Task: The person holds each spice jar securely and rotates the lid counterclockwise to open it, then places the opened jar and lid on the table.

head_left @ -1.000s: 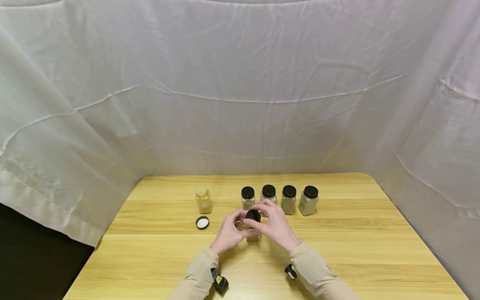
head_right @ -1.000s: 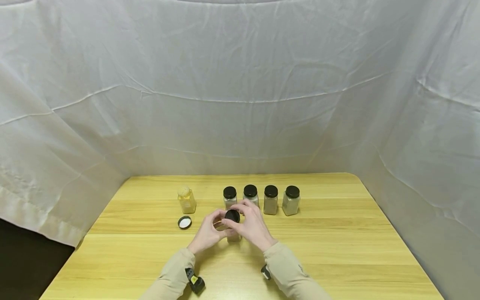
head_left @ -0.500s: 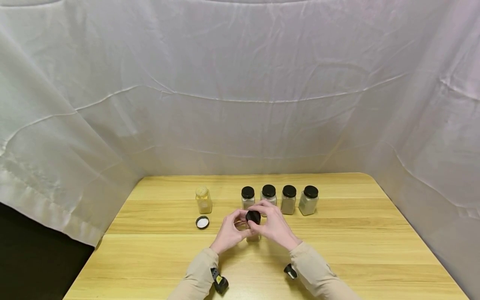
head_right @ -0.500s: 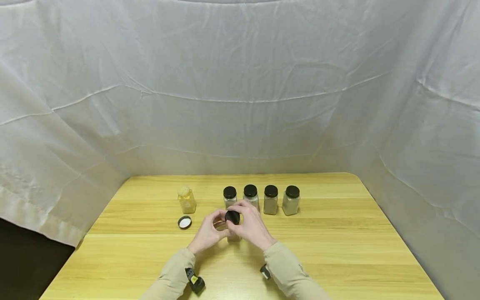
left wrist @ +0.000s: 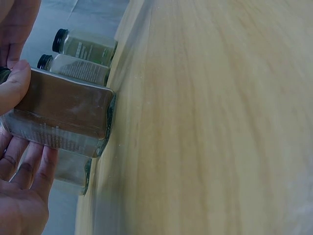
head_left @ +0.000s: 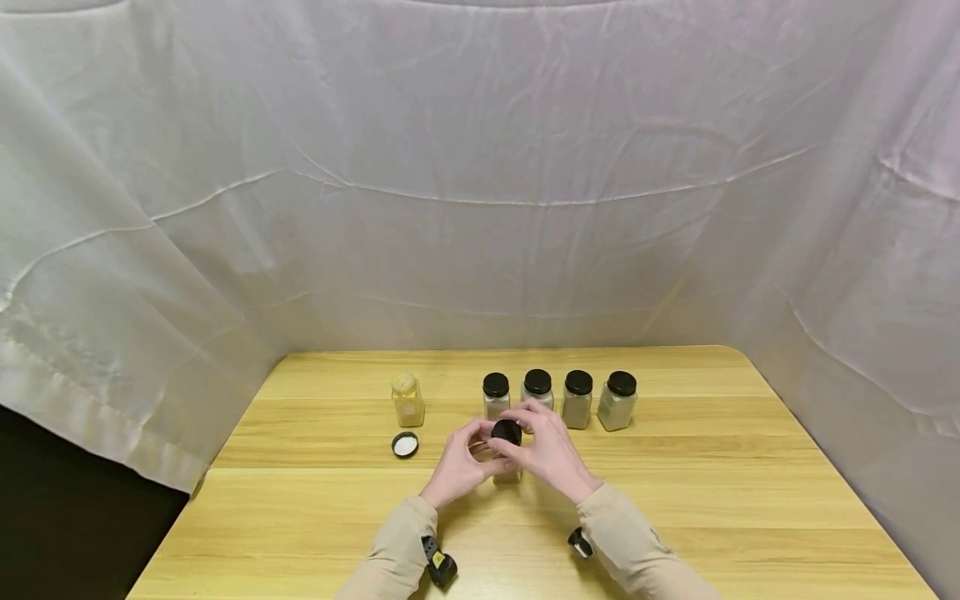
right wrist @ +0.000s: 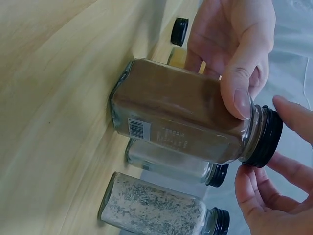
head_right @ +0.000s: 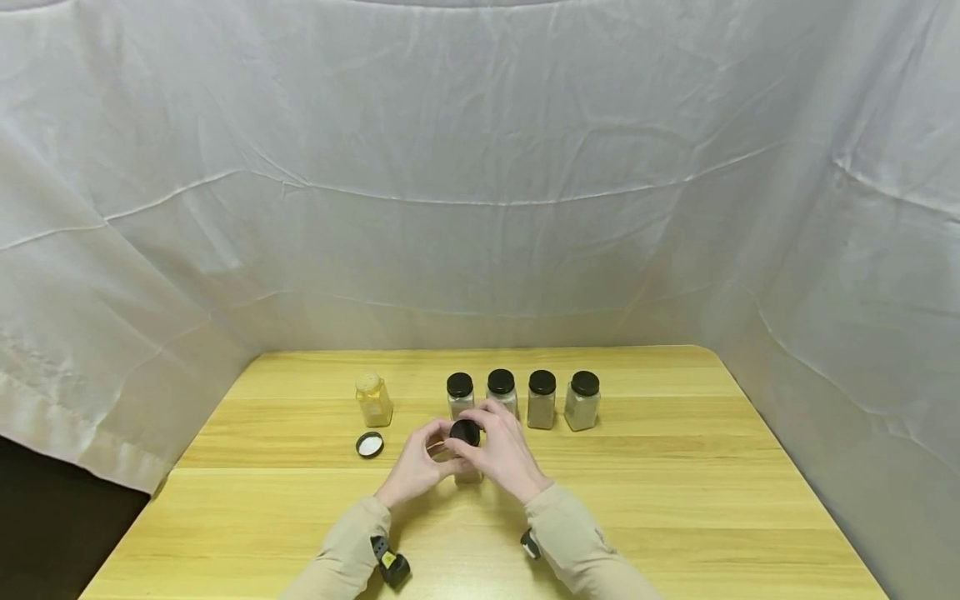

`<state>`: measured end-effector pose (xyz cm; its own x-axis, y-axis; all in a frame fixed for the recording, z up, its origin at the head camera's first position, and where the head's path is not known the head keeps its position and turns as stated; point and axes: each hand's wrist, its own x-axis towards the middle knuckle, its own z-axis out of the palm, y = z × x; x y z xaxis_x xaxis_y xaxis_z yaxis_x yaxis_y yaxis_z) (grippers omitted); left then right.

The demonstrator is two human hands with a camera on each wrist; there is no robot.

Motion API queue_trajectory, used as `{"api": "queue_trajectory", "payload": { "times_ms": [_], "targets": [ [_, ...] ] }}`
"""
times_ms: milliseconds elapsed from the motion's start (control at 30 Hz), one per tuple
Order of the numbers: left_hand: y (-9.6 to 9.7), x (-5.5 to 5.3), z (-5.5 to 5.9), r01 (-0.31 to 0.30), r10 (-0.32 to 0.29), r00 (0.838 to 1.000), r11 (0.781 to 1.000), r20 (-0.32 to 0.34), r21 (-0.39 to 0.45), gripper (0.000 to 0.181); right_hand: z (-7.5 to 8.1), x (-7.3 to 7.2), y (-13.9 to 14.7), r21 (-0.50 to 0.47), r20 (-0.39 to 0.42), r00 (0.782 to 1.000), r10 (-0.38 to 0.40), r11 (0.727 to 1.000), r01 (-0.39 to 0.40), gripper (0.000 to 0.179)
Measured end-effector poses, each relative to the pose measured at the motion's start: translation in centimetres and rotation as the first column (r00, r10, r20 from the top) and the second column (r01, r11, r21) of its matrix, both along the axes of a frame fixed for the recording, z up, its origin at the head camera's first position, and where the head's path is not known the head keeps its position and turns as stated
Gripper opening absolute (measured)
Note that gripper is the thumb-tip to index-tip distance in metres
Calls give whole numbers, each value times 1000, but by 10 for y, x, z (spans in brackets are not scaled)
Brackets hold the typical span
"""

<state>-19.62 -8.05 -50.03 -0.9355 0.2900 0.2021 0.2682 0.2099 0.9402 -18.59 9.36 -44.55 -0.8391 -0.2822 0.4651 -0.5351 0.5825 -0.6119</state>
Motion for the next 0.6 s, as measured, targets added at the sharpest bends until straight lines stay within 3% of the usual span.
{"api": "queue_trajectory", "payload": {
  "times_ms": [333, 600],
  "targets": [
    [-1, -1, -3, 12, -11, 999, 999, -37, 36, 45, 1, 0, 3, 32, -16, 997, 79, 996, -79, 40],
    [-1, -2, -2, 7, -7, 1000, 1000, -29, -5, 45, -1, 0, -2, 77, -14, 1000, -19, 997, 20, 42]
  ]
}}
